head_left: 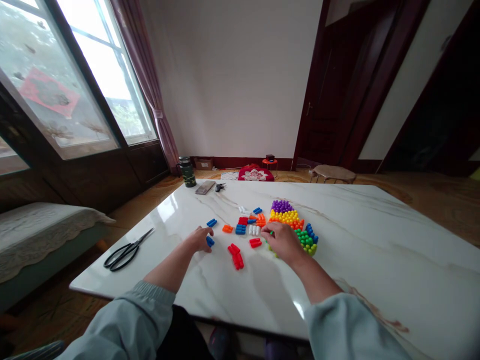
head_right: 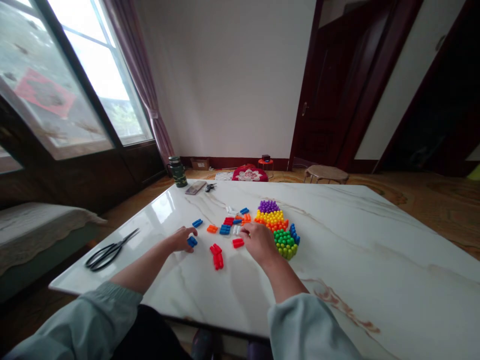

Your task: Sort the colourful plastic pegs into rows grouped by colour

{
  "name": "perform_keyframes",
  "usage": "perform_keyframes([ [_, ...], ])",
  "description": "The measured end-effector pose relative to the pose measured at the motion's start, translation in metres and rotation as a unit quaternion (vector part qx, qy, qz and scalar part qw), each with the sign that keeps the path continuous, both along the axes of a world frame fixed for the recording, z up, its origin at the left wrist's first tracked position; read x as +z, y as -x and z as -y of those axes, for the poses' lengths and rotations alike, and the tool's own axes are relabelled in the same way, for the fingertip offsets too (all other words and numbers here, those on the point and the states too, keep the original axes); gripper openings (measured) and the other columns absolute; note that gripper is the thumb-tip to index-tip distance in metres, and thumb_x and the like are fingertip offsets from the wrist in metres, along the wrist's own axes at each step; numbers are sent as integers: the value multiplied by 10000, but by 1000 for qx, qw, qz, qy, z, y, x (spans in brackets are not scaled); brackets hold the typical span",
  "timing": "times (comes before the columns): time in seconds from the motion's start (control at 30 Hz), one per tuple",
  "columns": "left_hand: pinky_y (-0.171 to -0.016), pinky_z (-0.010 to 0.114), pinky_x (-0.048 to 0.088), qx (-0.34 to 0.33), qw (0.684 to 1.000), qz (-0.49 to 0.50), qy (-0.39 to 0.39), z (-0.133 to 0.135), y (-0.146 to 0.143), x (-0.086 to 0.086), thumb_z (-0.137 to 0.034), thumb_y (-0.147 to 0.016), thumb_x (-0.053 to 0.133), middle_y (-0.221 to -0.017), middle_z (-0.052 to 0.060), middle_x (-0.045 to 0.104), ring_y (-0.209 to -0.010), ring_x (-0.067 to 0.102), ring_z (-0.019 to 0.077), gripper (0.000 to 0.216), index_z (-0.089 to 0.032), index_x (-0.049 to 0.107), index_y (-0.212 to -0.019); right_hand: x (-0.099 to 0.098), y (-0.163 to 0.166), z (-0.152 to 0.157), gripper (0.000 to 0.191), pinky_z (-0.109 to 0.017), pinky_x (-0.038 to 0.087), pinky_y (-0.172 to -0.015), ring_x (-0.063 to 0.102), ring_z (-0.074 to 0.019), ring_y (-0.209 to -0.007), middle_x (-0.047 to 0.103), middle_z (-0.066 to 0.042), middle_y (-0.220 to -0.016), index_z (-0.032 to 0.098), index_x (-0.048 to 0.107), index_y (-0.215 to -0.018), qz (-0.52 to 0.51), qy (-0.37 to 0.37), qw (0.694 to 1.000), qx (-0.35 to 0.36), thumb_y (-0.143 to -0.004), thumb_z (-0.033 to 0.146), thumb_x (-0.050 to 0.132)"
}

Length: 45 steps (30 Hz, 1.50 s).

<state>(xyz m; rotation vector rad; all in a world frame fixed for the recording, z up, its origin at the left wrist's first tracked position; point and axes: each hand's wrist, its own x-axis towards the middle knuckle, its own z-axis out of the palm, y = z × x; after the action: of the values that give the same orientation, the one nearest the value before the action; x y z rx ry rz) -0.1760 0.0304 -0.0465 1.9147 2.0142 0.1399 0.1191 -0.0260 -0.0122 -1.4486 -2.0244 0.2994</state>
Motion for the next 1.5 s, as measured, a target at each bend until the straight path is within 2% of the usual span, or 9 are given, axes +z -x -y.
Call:
perform_keyframes([
  [0.17, -826, 359, 528, -16, 999, 43, -7, -5, -20, -2, -146, -541, 800, -925, 74, 661, -962, 662, 289, 303, -183, 632, -790, -7, 34, 11, 142, -264, 462, -753, 677, -201, -889, 742, -51, -907, 221, 742, -861, 85, 85, 992, 45, -819, 235, 608],
  [0.33, -634, 297, 567, -14, 985, 169, 25, -1, -48, 15, -400, -769, 680, -745, 2, 637, -677, 685, 180, 337, -187, 563, -1004, -9, 56, 17, 392, -298, 472, -837, 649, -223, -1017, 684, -80, -1136, 224, 641, -1182, 96, 87, 990, 56, -791, 205, 622],
  [0.43, -667, 284, 573, -23, 928, 363, 80, 9, -73, 27, -514, -671, 764, -729, -22, 636, -648, 669, 142, 494, -192, 556, -982, -3, 56, 16, 488, -310, 472, -876, 616, -226, -1082, 624, -105, -1233, 202, 540, -1298, 32, 49, 998, 16, -823, 259, 635],
  [0.53, -652, 303, 569, -35, 871, 476, 115, 19, -97, 36, -547, -503, 860, -658, -27, 636, -592, 640, 133, 628, -179, 554, -909, 3, 50, 14, 360, -299, 475, -876, 622, -210, -1045, 637, -86, -1176, 212, 598, -1209, -17, 18, 1000, -17, -850, 230, 609],
  [0.73, -625, 280, 538, -44, 854, 507, 111, 25, -123, 43, -573, -469, 867, -643, -23, 649, -590, 629, 123, 658, -178, 552, -890, 4, 31, 11, 296, -292, 482, -866, 634, -197, -989, 670, -64, -1081, 222, 647, -1053, -59, -16, 997, -38, -791, 94, 599],
  [1.07, -652, 280, 537, -90, 848, 513, 95, 26, -144, 47, -623, -514, 829, -727, 9, 677, -653, 653, 135, 660, -164, 588, -922, -4, 6, 7, 235, -261, 506, -726, 652, -166, -787, 708, -18, -881, 228, 645, -987, -135, -35, 988, -66, -768, 160, 594],
  [1.2, -669, 284, 531, -117, 865, 478, 96, 26, -143, 48, -656, -566, 780, -851, 56, 702, -756, 678, 170, 650, -153, 645, -956, 1, -21, 5, 263, -255, 506, -711, 654, -156, -744, 718, -5, -854, 221, 658, -937, -139, -40, 982, -120, -696, 130, 602],
  [1.33, -721, 305, 537, -106, 875, 467, 75, 23, -138, 47, -661, -601, 747, -881, 70, 712, -801, 679, 183, 610, -155, 666, -930, 4, -82, 8, 201, -258, 496, -682, 651, -152, -685, 720, 1, -806, 220, 672, -873, -121, -62, 955, -263, -694, 161, 602],
  [1.5, -723, 301, 540, -71, 875, 475, 67, 18, -133, 45, -674, -558, 758, -901, 71, 713, -804, 675, 179, 637, -158, 665, -920, -21, -151, 14, 105, -234, 445, -583, 657, -165, -677, 710, -1, -700, 230, 682, -694, 11, 32, 924, -380, -619, 156, 684],
])
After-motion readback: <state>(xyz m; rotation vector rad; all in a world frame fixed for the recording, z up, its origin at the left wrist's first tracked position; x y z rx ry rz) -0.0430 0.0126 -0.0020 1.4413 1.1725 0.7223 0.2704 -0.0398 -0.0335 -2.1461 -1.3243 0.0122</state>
